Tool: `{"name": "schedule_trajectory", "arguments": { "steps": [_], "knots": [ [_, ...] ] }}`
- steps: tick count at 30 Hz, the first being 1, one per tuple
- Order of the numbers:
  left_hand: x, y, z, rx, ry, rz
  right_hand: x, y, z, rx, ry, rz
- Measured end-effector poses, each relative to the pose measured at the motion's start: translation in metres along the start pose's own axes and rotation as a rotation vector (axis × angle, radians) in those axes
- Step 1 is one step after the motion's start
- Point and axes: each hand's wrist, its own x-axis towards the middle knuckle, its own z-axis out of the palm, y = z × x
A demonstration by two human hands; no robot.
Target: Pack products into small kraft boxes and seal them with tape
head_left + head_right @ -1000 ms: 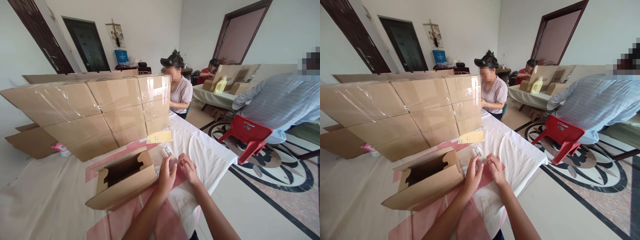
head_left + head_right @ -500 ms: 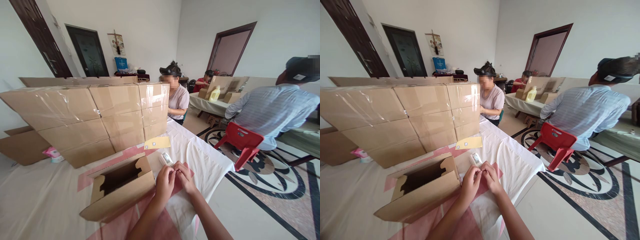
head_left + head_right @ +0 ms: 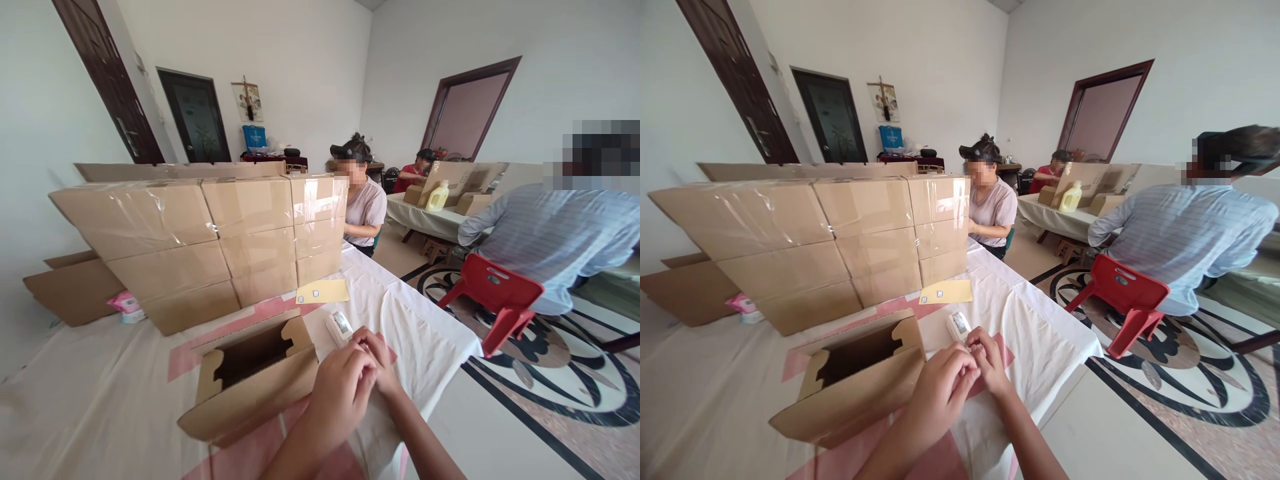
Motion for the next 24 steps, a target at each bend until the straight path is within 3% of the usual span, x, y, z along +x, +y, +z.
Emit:
{"name": "schedule_trajectory", "arguments": {
  "steps": [2,4,6,8,12,15,19,24],
  "knots": [
    [0.002,0.019,-0.045,-0.019,-0.191,0.023,0.005,-0.019,0.006,-0.008,-0.034,-0.086],
    [-0.003,0.026,-0.093,-0.041,-0.234,-0.069,0.012,-0.041,0.015,0.006,-0.120,-0.185],
    [-0.017,0.018,-0.139,0.006,-0.144,-0.241,0.020,-0.063,0.026,0.012,-0.227,-0.275],
    [-0.039,-0.002,-0.180,0.122,0.018,-0.421,0.028,-0.080,0.037,-0.010,-0.330,-0.328],
    [-0.082,-0.051,-0.233,0.243,0.261,-0.681,0.037,-0.087,0.058,-0.039,-0.377,-0.254],
    [-0.094,-0.065,-0.244,0.139,0.183,-0.768,0.035,-0.082,0.069,0.004,-0.296,-0.178],
    [-0.084,-0.063,-0.232,-0.024,-0.049,-0.783,0.029,-0.075,0.080,0.034,-0.181,-0.150],
    [-0.075,-0.072,-0.220,-0.094,-0.138,-0.815,0.023,-0.069,0.088,0.031,-0.096,-0.139]
  ]
}}
